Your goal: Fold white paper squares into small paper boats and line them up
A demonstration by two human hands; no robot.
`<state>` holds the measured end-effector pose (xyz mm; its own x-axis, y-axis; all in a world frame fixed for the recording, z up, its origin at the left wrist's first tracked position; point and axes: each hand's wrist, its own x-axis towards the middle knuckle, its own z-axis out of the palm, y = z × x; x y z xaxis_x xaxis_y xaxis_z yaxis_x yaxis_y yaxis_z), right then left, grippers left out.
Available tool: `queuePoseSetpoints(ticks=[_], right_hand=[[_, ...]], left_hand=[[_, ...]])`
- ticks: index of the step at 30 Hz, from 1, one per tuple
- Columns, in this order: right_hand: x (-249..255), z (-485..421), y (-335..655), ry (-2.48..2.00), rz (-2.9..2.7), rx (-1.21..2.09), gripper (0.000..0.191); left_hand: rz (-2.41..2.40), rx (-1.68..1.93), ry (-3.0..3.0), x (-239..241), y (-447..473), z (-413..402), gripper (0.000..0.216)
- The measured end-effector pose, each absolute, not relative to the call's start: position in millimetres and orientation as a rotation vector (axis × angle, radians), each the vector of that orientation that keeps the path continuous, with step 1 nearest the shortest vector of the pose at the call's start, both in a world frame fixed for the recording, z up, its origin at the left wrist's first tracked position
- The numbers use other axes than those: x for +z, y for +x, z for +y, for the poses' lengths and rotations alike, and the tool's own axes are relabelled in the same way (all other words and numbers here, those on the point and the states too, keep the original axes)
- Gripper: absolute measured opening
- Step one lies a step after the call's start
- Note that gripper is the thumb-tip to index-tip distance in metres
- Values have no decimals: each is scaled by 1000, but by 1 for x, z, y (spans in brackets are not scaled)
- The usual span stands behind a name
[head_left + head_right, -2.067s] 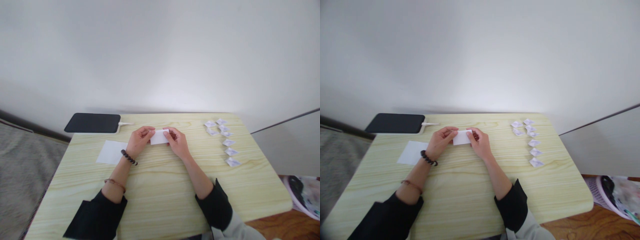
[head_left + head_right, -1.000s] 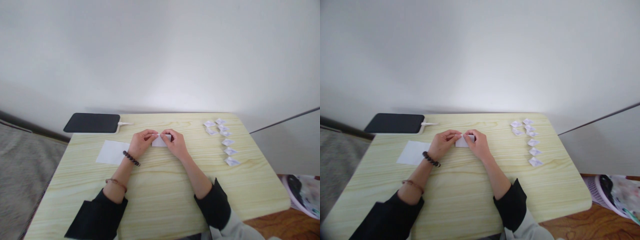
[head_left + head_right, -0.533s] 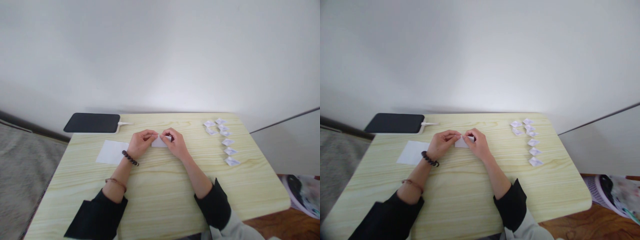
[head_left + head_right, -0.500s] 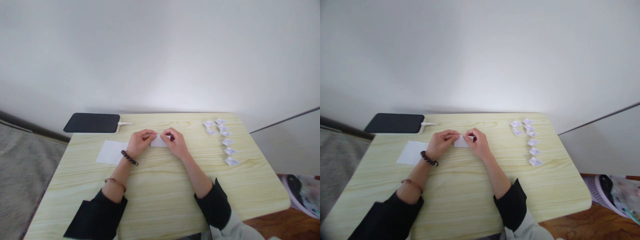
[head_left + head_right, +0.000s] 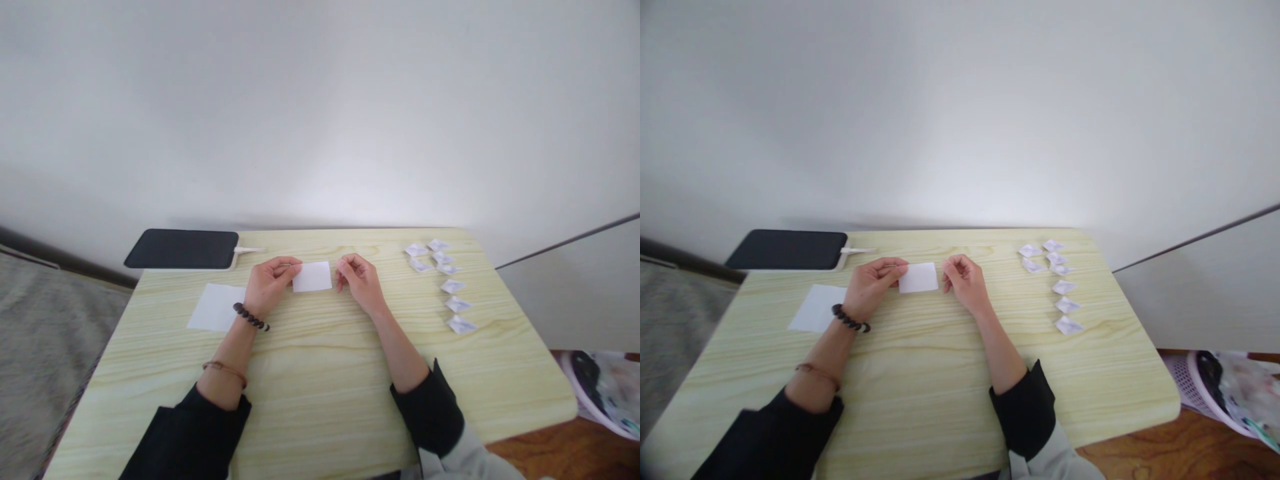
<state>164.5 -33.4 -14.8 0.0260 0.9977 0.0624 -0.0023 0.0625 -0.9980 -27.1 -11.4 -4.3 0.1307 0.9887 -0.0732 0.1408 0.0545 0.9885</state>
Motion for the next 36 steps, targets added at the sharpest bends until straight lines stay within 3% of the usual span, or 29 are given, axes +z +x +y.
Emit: queuePoseSetpoints(ticks=[15, 28, 36], right_hand=[[-13, -40, 155, -1257, -1697, 731, 21], [-17, -37, 166, -1334, -1442, 852, 24], [-12, -38, 158, -1311, -1629, 785, 22]], left_hand=[[1264, 883, 1693, -5, -19, -16, 29], [1178, 975, 1277, -3, -22, -13, 31], [1204, 848, 1658, -3, -18, -16, 35]])
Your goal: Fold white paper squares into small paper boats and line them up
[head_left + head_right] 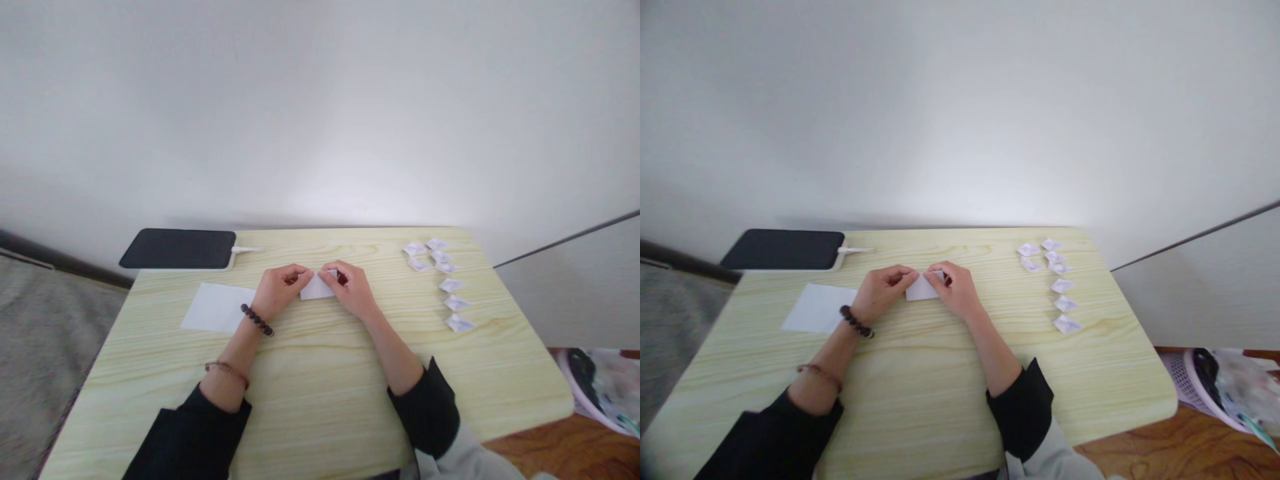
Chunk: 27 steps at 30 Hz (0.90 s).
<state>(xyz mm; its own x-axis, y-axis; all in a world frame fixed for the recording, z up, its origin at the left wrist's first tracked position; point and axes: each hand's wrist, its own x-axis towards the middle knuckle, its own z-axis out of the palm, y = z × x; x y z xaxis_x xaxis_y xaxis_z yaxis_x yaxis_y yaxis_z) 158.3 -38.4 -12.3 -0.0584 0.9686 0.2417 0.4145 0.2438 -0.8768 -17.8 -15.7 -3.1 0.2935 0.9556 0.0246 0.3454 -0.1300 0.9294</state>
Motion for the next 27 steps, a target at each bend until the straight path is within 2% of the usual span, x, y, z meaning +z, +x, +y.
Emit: queuePoseSetpoints(ticks=[9, 20, 27], right_hand=[[-10, -38, 164, -1324, -1744, 795, 22], [-22, -33, 168, -1230, -1403, 1154, 25], [-15, -37, 166, -1308, -1610, 987, 25]], left_hand=[[1279, 877, 1716, -4, -21, -16, 37], [1304, 914, 1628, -7, -25, -13, 37], [1331, 890, 1677, -4, -21, -15, 34]])
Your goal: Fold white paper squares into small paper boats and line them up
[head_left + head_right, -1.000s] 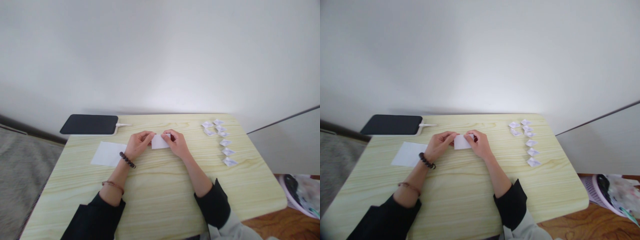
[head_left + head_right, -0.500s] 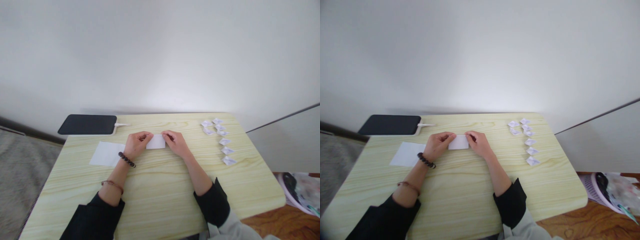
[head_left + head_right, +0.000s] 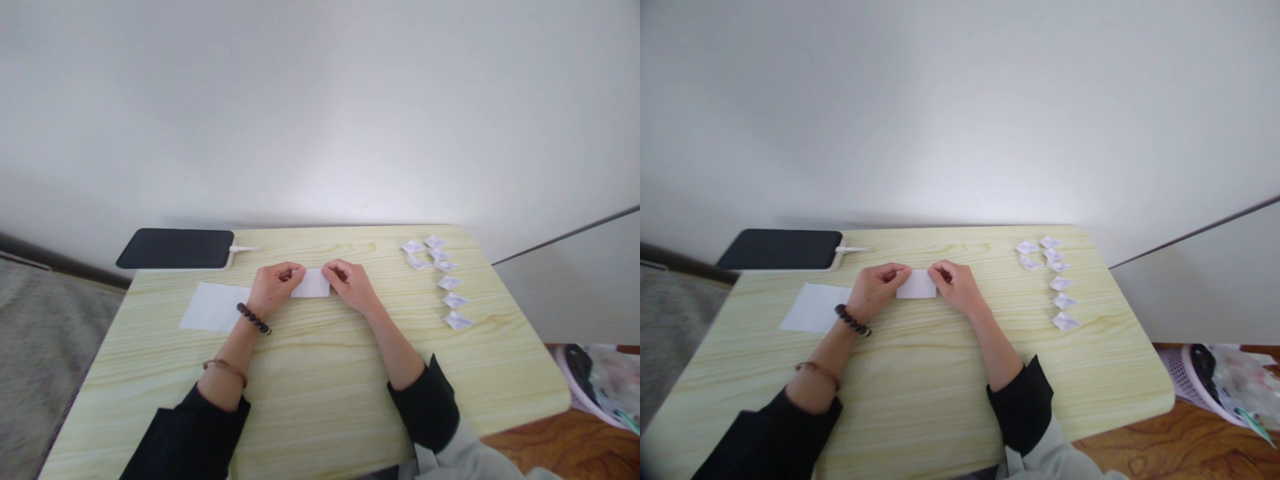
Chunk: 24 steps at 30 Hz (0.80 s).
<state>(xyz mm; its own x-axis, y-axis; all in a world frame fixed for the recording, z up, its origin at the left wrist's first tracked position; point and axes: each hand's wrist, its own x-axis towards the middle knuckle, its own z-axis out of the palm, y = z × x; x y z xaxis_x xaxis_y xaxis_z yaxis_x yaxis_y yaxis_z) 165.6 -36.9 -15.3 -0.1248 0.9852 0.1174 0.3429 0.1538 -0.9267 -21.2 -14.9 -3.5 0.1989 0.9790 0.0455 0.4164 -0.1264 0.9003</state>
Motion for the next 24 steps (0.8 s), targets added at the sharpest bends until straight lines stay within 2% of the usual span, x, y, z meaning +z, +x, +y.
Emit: queuePoseSetpoints(ticks=[8, 13, 21, 24], right_hand=[[-13, -35, 171, -1360, -1596, 946, 28], [-13, -35, 175, -1380, -1528, 984, 28], [-15, -35, 167, -1353, -1628, 868, 25], [-16, -36, 166, -1359, -1635, 845, 24]], left_hand=[[1341, 877, 1551, -5, -23, -11, 29], [1241, 939, 1282, -9, -22, -10, 38], [1182, 875, 1483, -1, -19, -15, 53], [1245, 856, 1620, -2, -20, -15, 48]])
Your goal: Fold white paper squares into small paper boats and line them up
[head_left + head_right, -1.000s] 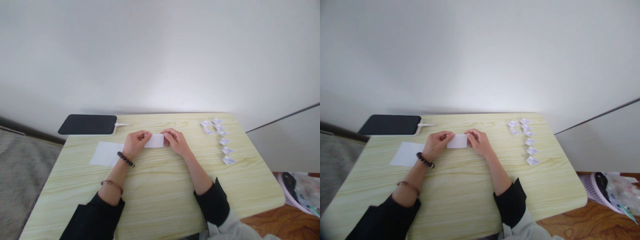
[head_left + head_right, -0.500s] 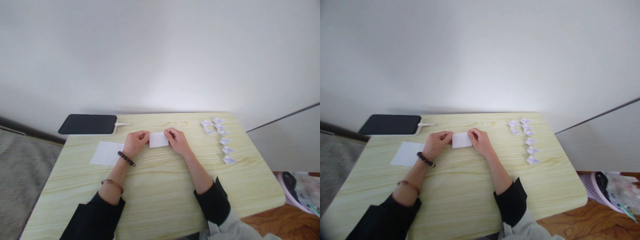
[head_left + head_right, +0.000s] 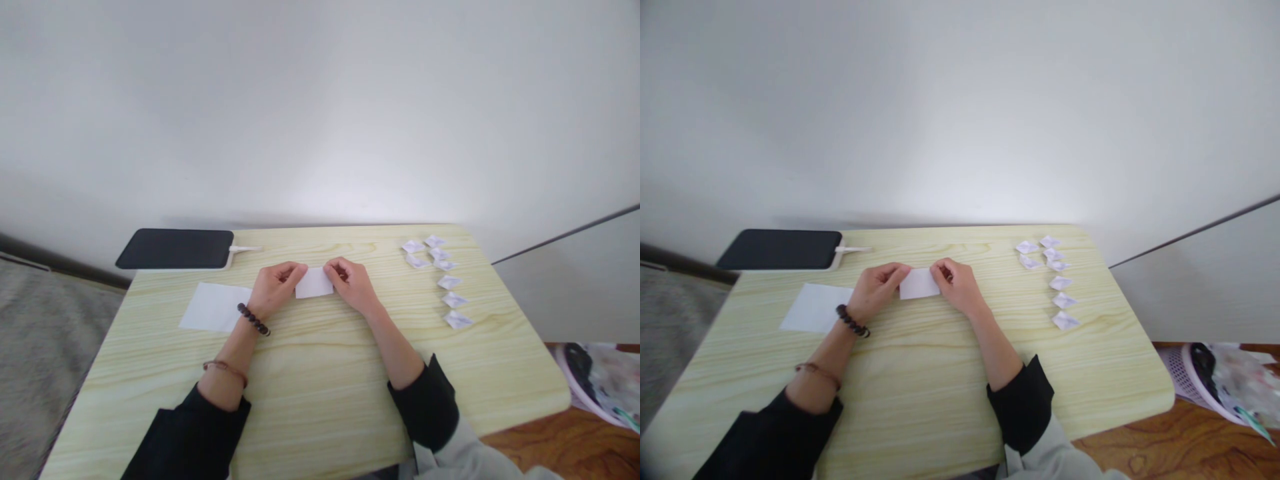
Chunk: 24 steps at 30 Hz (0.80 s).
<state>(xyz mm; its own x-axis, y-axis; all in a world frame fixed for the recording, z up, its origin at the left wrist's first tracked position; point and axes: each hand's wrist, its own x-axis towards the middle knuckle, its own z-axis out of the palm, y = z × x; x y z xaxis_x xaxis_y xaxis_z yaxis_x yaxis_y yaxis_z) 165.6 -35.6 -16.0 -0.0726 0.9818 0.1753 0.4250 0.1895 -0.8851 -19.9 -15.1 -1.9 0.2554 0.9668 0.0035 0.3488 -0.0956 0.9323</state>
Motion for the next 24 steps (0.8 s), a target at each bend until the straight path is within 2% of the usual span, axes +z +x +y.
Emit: queuePoseSetpoints(ticks=[5, 12, 15, 19, 24], right_hand=[[-16, -36, 168, -1358, -1680, 854, 24], [-21, -32, 171, -1295, -1429, 1129, 30], [-20, -33, 170, -1295, -1427, 1117, 31], [-19, -32, 167, -1270, -1445, 1067, 24], [-23, -29, 163, -1345, -1414, 998, 20]], left_hand=[[1327, 852, 1735, -5, -21, -15, 40], [1380, 886, 1681, -8, -24, -12, 43], [1379, 875, 1692, -9, -24, -11, 44], [1359, 878, 1676, -10, -22, -12, 44], [1362, 898, 1856, -12, -23, -12, 35]])
